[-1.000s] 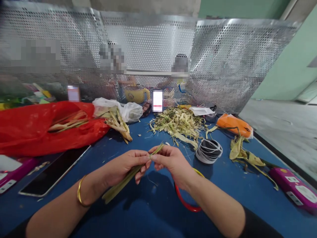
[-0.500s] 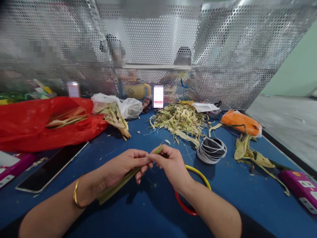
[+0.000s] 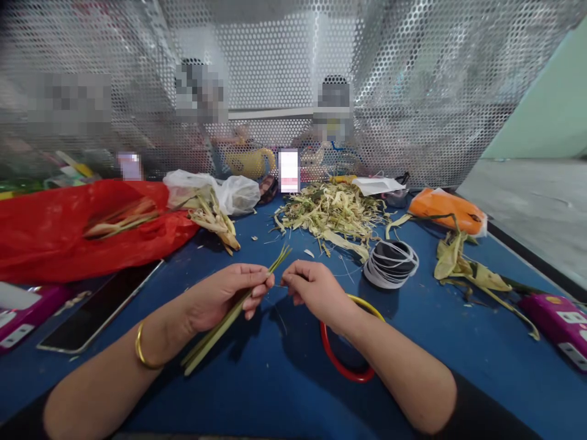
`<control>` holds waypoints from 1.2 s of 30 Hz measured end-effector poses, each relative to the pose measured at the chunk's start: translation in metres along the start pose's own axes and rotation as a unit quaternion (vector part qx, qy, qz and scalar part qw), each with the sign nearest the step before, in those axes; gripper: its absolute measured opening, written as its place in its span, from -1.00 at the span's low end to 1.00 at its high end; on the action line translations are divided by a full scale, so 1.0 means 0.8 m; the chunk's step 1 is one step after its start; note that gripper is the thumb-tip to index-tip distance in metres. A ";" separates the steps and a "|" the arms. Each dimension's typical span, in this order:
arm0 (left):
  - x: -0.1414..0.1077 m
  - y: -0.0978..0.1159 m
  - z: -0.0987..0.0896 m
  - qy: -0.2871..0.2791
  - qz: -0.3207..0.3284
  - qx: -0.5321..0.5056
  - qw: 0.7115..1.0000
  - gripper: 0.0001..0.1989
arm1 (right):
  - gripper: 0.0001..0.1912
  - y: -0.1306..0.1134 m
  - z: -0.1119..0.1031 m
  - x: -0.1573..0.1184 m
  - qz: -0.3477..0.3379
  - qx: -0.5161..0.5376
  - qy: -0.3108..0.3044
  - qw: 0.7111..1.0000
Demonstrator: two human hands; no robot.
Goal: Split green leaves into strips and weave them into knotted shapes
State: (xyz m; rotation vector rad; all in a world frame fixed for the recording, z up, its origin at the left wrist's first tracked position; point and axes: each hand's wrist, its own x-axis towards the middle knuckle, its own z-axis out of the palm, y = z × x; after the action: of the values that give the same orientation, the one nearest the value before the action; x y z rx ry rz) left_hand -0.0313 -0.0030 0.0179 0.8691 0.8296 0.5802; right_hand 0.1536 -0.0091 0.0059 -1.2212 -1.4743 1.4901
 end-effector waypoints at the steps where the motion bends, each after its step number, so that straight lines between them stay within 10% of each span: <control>1: 0.000 -0.001 0.000 0.000 -0.001 0.001 1.000 -0.83 | -0.83 -0.001 0.000 0.000 0.000 0.007 0.006 1.000; 7: 0.000 -0.003 0.001 -0.001 0.000 0.009 1.000 -0.83 | -0.72 -0.002 0.005 -0.004 0.043 0.080 -0.104 0.990; 15: 0.001 -0.007 0.003 -0.006 -0.011 0.007 1.000 -0.82 | -0.75 0.006 0.000 0.000 0.038 0.005 -0.082 0.996; 36: 0.004 -0.009 0.004 0.059 0.031 0.068 0.995 -0.81 | -0.75 -0.002 -0.022 0.004 -0.127 -0.162 0.145 0.968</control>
State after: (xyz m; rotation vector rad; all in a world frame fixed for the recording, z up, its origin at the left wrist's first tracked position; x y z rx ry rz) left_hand -0.0257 -0.0061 0.0117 0.9949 0.9608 0.6410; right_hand 0.1693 0.0001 0.0085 -1.3149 -1.6392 0.8816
